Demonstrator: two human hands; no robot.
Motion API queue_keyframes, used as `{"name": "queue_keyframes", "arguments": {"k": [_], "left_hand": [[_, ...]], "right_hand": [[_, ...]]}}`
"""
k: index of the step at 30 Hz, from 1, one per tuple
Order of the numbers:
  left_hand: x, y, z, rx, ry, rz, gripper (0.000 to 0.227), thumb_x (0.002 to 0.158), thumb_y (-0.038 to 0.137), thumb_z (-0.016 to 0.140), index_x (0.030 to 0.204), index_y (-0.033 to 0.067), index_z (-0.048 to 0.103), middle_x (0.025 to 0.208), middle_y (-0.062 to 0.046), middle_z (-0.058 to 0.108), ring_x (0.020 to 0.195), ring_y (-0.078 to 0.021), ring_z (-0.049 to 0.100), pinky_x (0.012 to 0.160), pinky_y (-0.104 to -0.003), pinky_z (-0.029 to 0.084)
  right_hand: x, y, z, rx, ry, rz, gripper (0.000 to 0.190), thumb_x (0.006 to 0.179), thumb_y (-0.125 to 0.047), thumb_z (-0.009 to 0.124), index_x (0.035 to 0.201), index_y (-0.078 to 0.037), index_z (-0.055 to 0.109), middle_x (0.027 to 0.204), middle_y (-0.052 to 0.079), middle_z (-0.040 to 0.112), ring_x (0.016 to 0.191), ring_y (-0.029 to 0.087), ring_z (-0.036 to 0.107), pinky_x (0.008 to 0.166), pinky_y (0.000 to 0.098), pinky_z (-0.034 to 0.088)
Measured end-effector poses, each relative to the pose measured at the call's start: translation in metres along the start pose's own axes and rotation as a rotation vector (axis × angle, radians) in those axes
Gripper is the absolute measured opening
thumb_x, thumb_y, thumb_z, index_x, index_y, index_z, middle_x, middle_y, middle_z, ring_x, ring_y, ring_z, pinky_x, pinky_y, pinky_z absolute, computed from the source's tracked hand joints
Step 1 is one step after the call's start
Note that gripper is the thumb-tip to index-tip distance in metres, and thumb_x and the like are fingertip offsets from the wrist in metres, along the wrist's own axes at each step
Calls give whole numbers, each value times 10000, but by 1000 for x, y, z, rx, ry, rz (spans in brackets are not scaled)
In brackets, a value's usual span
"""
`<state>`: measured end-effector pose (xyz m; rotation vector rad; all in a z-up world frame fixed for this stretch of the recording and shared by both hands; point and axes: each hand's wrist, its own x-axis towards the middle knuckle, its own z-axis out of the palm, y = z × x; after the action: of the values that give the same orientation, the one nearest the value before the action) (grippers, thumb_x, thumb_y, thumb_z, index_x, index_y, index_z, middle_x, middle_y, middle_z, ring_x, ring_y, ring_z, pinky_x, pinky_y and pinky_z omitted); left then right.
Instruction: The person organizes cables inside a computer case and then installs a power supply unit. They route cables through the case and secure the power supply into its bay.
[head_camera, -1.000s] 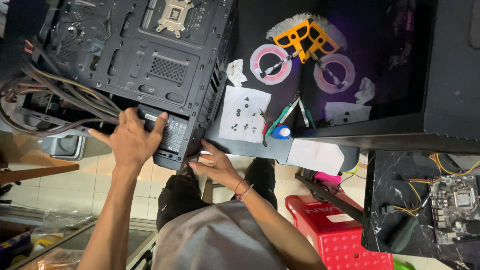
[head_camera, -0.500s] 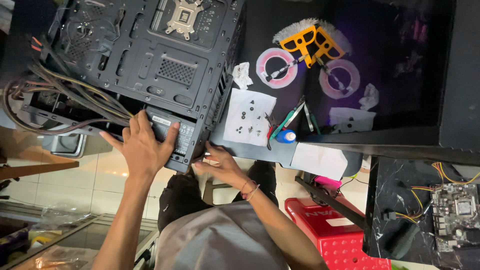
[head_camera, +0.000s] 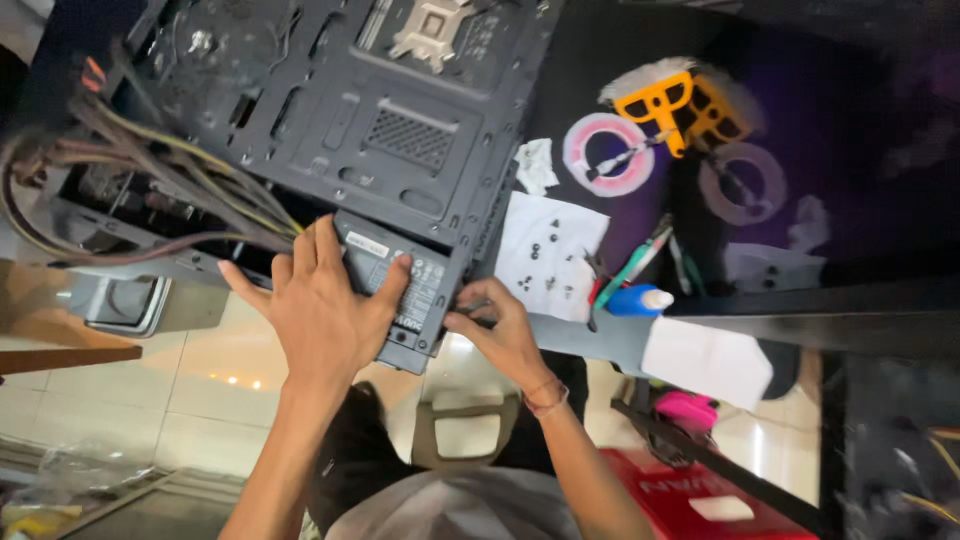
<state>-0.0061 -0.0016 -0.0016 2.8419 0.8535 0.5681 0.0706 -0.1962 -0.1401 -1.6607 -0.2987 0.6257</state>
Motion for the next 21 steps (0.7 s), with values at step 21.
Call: {"name": "queue_keyframes", "arguments": {"k": [21], "left_hand": [[-1, -20, 24, -71, 120, 156, 800, 1041, 736, 657, 1346, 0, 729, 1435, -310, 596, 1276, -663, 428, 1063, -832, 39]], "right_hand": [[-4, 31, 8, -142, 33, -572, 205, 963, -163, 805, 1069, -81, 650, 979, 27, 654, 862, 103, 630, 796, 255, 548]]}}
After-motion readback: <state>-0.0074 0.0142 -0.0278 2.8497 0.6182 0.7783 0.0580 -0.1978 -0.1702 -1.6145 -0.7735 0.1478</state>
